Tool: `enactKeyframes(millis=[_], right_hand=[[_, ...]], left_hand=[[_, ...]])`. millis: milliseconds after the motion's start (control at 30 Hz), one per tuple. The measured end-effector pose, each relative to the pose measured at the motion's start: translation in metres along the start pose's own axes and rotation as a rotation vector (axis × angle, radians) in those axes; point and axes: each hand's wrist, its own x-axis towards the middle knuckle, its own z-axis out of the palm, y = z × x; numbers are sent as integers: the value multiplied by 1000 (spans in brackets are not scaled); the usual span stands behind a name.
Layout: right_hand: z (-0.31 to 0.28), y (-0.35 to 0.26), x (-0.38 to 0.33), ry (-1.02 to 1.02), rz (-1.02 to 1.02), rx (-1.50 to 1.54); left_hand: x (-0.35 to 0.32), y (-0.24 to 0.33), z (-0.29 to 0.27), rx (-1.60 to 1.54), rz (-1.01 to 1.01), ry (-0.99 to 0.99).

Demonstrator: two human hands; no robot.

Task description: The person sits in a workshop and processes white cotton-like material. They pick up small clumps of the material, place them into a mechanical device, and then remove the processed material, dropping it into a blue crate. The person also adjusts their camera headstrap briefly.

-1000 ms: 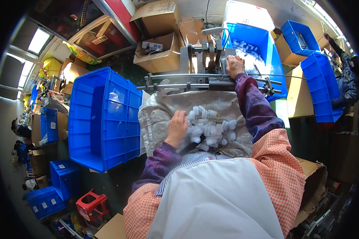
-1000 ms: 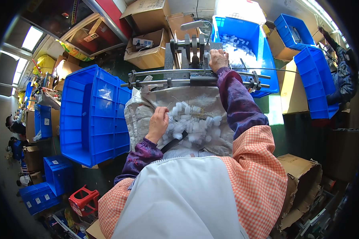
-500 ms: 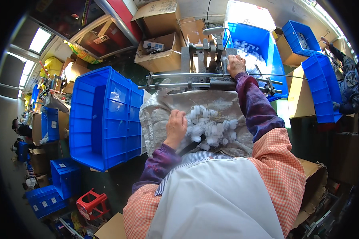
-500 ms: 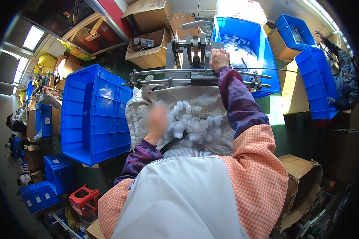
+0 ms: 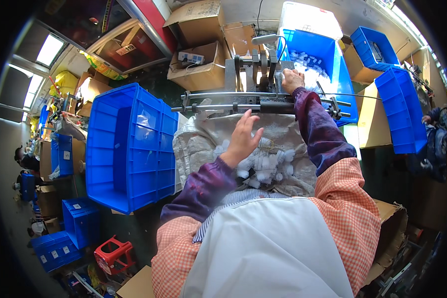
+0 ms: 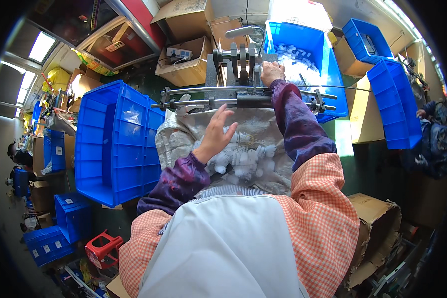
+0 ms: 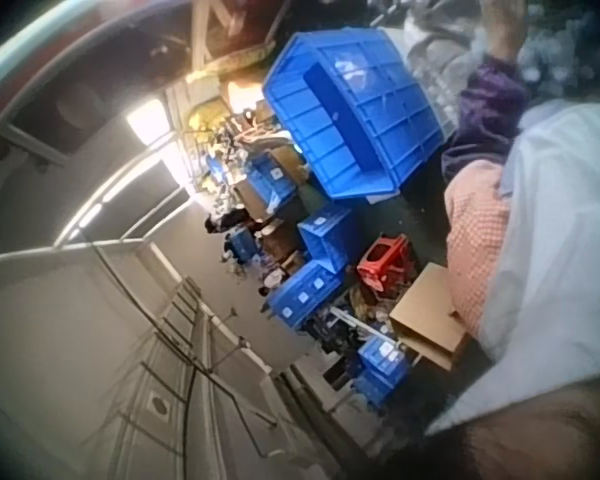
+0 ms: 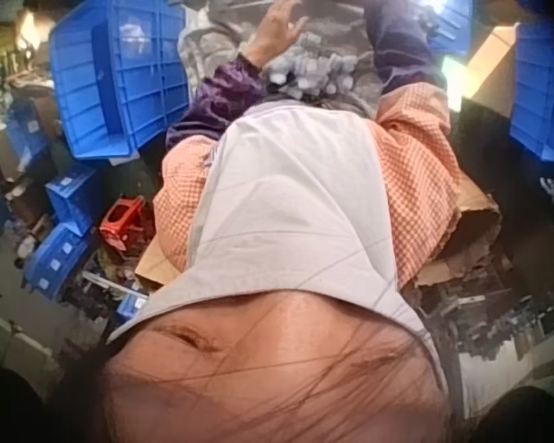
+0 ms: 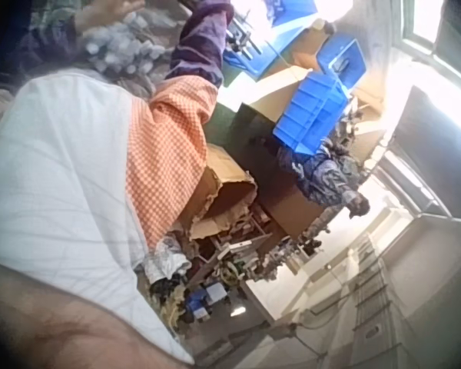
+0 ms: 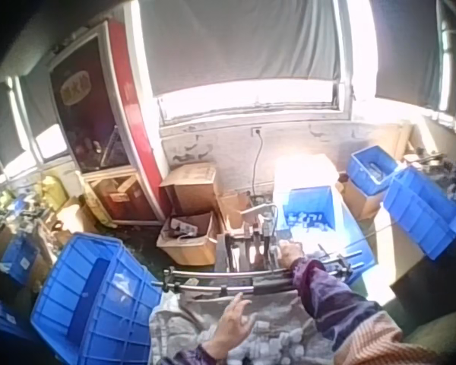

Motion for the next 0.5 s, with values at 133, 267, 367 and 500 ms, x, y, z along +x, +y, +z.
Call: enactKeyframes(millis=[133, 267, 367, 500], right_hand=[[3, 0, -3, 23, 16, 35], [-3, 4, 0, 12, 78, 146], [-19, 1, -12, 82, 30, 137], [-43, 2, -46, -244, -28, 973]], left_hand=[[27, -9, 26, -70, -18, -105], [25, -11, 33, -103, -9, -127], [24, -13, 31, -72, 24, -122], [36, 1, 16, -248, -122, -1]])
